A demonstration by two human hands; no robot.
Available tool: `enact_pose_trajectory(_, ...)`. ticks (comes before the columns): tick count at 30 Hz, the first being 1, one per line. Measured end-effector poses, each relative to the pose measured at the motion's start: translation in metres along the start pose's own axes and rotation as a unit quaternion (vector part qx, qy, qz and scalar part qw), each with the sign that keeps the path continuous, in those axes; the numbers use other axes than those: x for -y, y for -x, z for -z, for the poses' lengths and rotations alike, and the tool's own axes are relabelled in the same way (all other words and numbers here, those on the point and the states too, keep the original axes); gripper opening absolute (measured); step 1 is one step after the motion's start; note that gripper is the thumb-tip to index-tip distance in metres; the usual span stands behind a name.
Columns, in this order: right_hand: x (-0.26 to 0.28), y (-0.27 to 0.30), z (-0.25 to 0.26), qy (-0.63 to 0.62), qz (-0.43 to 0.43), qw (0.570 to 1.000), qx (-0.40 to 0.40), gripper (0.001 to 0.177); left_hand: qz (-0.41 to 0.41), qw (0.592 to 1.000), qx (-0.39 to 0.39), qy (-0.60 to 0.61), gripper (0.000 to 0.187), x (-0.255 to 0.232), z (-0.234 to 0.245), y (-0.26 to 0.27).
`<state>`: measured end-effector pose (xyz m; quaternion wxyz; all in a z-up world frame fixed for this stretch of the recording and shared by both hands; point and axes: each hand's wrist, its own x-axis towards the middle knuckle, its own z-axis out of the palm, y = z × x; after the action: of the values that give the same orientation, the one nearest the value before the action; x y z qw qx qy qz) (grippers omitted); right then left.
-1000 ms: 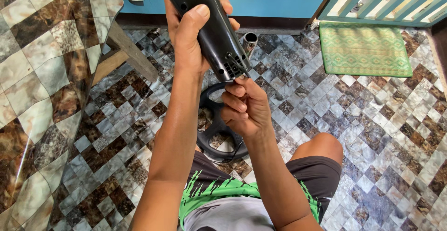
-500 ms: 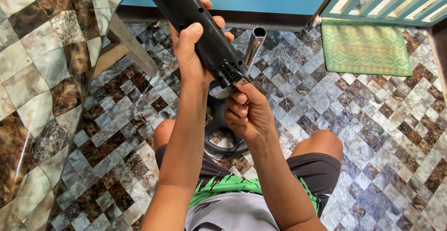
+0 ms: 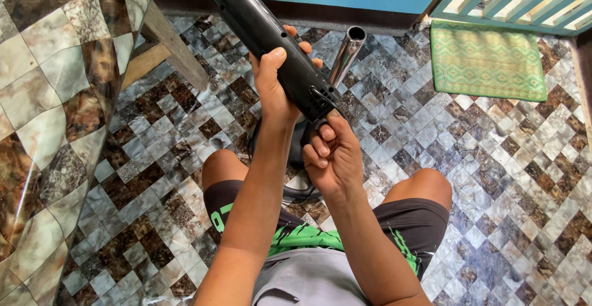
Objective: The person assembles an electric fan by attaching the fan blade to the metal stand, then connecting the motor housing to the stand and securing it with a pin. The person handles the fan blade, stand, and motor housing throughout the process.
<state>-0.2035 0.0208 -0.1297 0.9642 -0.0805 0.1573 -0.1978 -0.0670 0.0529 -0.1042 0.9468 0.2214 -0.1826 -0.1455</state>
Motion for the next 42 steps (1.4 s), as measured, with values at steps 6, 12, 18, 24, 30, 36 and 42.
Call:
enact_pose_trajectory(6, -0.004, -0.002, 0.003, 0.079, 0.059, 0.994, -0.038, 0.009, 0.035, 0.995, -0.071, 0.055, 0.040, 0.018, 0.013, 0.010)
enact_pose_trajectory(12, -0.013, -0.005, 0.012, 0.246, 0.114, 0.961, -0.045, 0.030, 0.075, 0.980, -0.140, 0.119, 0.030, 0.040, 0.053, 0.008)
enact_pose_trajectory(18, -0.024, -0.020, 0.022, 0.381, 0.125, 0.916, 0.011, 0.045, 0.120, 0.958, -0.210, 0.155, 0.029, 0.051, 0.096, 0.006)
enact_pose_trajectory(24, -0.027, -0.026, 0.026, 0.395, 0.091, 0.913, 0.031, 0.047, 0.156, 0.948, -0.227, 0.160, 0.032, 0.050, 0.116, 0.009)
enact_pose_trajectory(30, -0.023, -0.027, 0.035, 0.401, 0.092, 0.911, 0.031, 0.046, 0.141, 0.948, -0.237, 0.159, 0.032, 0.049, 0.108, 0.015)
enact_pose_trajectory(36, -0.022, -0.025, 0.045, 0.391, 0.108, 0.914, 0.026, 0.039, 0.117, 0.960, -0.214, 0.139, 0.034, 0.048, 0.104, 0.020)
enact_pose_trajectory(42, -0.022, -0.019, 0.057, 0.364, 0.145, 0.920, 0.016, 0.031, 0.076, 0.965, -0.194, 0.160, 0.032, 0.055, 0.105, 0.028)
